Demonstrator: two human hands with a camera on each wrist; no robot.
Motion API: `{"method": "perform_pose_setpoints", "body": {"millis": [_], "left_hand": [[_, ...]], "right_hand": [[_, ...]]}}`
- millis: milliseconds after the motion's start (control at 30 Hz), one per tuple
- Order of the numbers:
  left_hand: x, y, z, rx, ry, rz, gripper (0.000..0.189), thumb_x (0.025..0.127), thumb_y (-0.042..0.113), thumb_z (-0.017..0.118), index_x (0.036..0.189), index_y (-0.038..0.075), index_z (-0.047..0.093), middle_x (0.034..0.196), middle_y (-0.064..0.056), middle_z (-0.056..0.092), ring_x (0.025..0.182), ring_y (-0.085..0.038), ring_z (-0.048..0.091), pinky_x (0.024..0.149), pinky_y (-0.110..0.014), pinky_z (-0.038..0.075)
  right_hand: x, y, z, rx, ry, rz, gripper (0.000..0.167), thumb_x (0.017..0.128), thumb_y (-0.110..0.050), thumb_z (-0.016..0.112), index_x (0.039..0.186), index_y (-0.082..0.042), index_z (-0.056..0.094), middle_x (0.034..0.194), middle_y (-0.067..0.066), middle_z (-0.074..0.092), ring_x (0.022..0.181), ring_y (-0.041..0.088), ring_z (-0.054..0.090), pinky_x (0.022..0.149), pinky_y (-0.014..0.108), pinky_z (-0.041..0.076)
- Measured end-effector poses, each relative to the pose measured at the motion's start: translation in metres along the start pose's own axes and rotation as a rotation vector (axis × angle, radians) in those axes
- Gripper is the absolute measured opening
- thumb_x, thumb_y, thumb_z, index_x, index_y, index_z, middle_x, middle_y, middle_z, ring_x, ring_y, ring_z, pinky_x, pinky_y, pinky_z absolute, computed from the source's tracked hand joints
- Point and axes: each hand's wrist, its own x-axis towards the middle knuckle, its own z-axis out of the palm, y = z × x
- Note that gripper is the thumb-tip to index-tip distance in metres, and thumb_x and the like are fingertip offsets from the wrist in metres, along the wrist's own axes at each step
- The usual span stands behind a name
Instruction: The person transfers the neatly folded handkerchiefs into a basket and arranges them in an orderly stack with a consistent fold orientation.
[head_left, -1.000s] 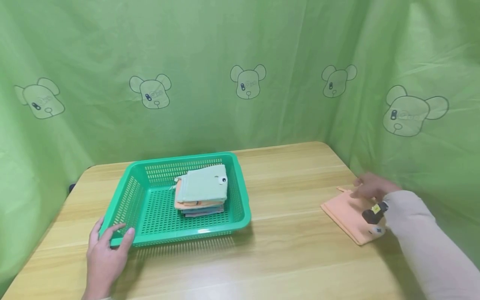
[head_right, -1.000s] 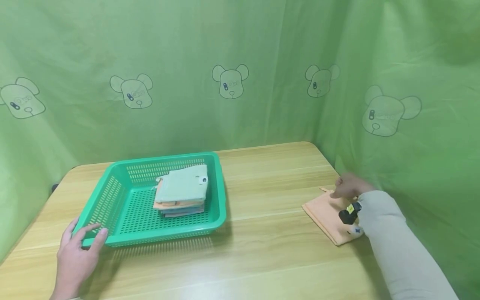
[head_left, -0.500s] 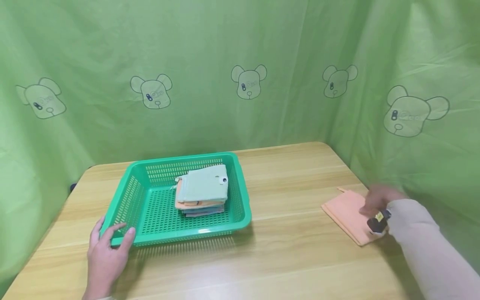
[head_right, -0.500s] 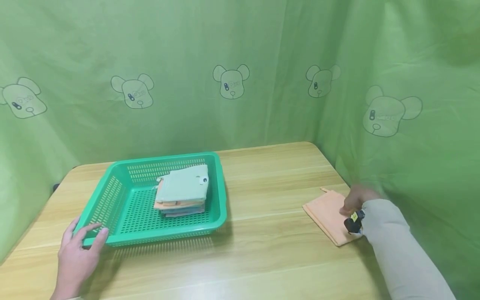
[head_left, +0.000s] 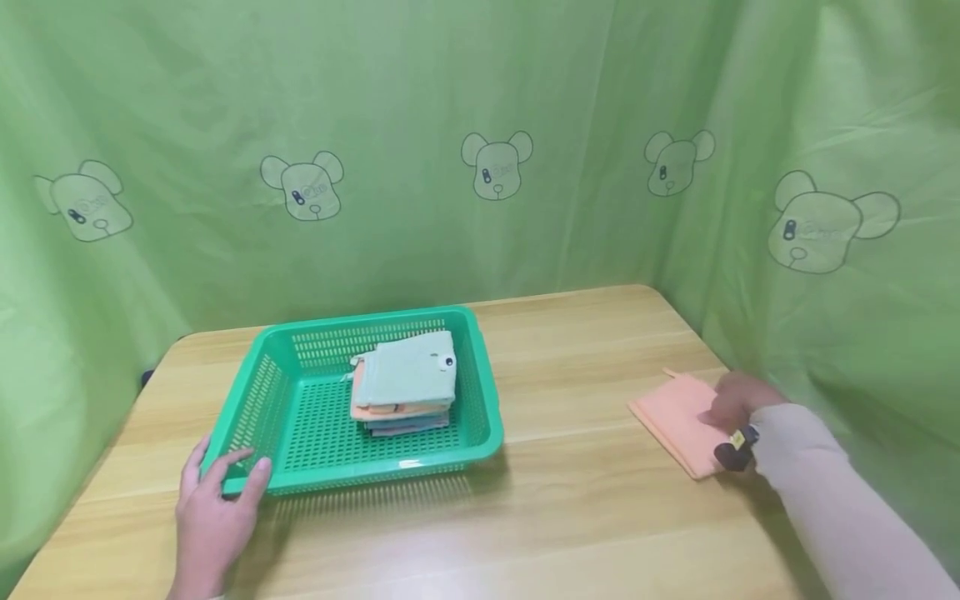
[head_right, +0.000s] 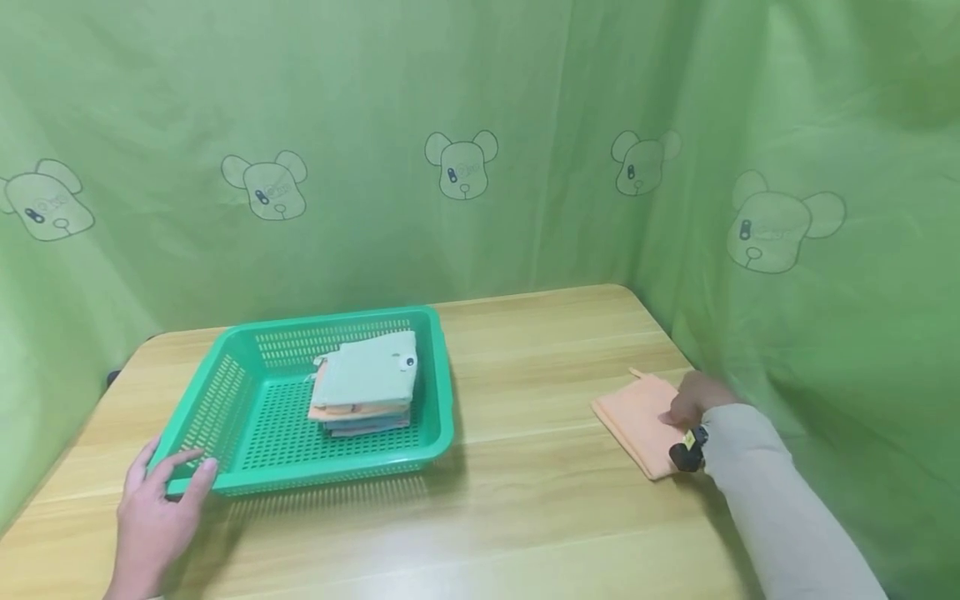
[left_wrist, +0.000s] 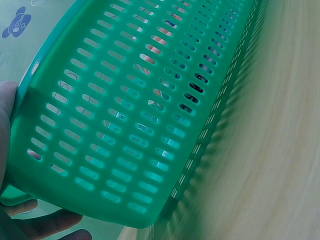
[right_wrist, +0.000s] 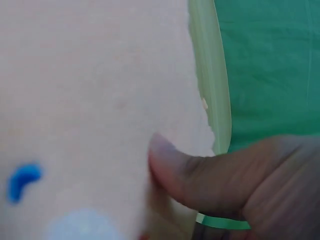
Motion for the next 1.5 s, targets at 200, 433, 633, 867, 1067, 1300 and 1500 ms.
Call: {"method": "perform_pose_setpoints", "body": {"millis": [200, 433, 633, 867, 1067, 1300, 1500], "left_hand": [[0.002, -0.003, 0.0, 0.004, 0.009, 0.017, 0.047, 0.094, 0.039, 0.061, 0.122, 0.002, 0.061, 0.159, -0.017, 0.013, 0.131, -0.06, 0.025, 0.096, -0.078, 0.026], [0.001, -0.003, 0.0, 0.004, 0.007, 0.011, 0.047, 0.094, 0.039, 0.062, 0.122, 0.002, 0.061, 0.159, -0.018, 0.014, 0.13, -0.06, 0.027, 0.096, -0.078, 0.026], [0.0, -0.002, 0.001, -0.002, 0.006, 0.008, 0.047, 0.093, 0.039, 0.062, 0.122, 0.002, 0.061, 0.159, -0.018, 0.014, 0.13, -0.06, 0.027, 0.096, -0.077, 0.028], [0.0, -0.003, 0.001, 0.005, 0.003, -0.004, 0.047, 0.094, 0.04, 0.062, 0.123, 0.003, 0.061, 0.159, -0.016, 0.013, 0.132, -0.059, 0.024, 0.096, -0.078, 0.026], [0.0, -0.002, 0.0, -0.011, 0.012, -0.005, 0.047, 0.094, 0.04, 0.062, 0.122, 0.003, 0.061, 0.159, -0.015, 0.014, 0.133, -0.058, 0.023, 0.097, -0.078, 0.025], [0.0, 0.0, -0.001, -0.016, 0.015, -0.005, 0.047, 0.094, 0.039, 0.061, 0.122, 0.002, 0.061, 0.159, -0.016, 0.014, 0.134, -0.057, 0.021, 0.098, -0.078, 0.023], [0.0, 0.0, 0.001, -0.021, 0.012, -0.009, 0.047, 0.094, 0.039, 0.062, 0.123, 0.002, 0.061, 0.16, -0.014, 0.014, 0.135, -0.057, 0.02, 0.098, -0.078, 0.023]], "right_hand": [[0.009, -0.012, 0.004, -0.057, 0.042, 0.028, 0.058, 0.083, -0.053, 0.067, 0.073, 0.004, 0.06, 0.071, 0.013, 0.058, 0.064, 0.026, 0.056, 0.061, 0.039, 0.051], [0.016, -0.027, 0.008, 0.044, 0.089, 0.084, 0.09, 0.079, -0.065, 0.066, 0.098, 0.022, 0.055, 0.087, 0.029, 0.06, 0.075, 0.034, 0.058, 0.069, 0.047, 0.053], [0.024, -0.032, 0.013, 0.245, 0.137, 0.035, 0.048, 0.089, -0.043, 0.066, 0.074, 0.001, 0.053, 0.07, 0.013, 0.056, 0.064, 0.026, 0.054, 0.057, 0.034, 0.047], [0.019, -0.039, 0.005, 0.35, 0.176, 0.03, 0.05, 0.083, -0.034, 0.074, 0.096, 0.01, 0.051, 0.089, 0.023, 0.056, 0.079, 0.034, 0.055, 0.065, 0.038, 0.048], [0.015, -0.045, 0.005, 0.285, 0.027, 0.022, 0.059, 0.081, -0.04, 0.075, 0.096, 0.015, 0.058, 0.086, 0.027, 0.061, 0.077, 0.038, 0.059, 0.071, 0.046, 0.054], [0.022, -0.048, 0.016, 0.282, 0.1, -0.114, 0.087, 0.082, -0.031, 0.076, 0.141, 0.014, 0.031, 0.139, 0.043, 0.03, 0.125, 0.061, 0.03, 0.103, 0.068, 0.026], [0.025, -0.047, 0.022, 0.317, 0.154, -0.13, 0.081, 0.078, -0.019, 0.076, 0.139, 0.014, 0.034, 0.139, 0.042, 0.031, 0.124, 0.06, 0.03, 0.102, 0.069, 0.025]]}}
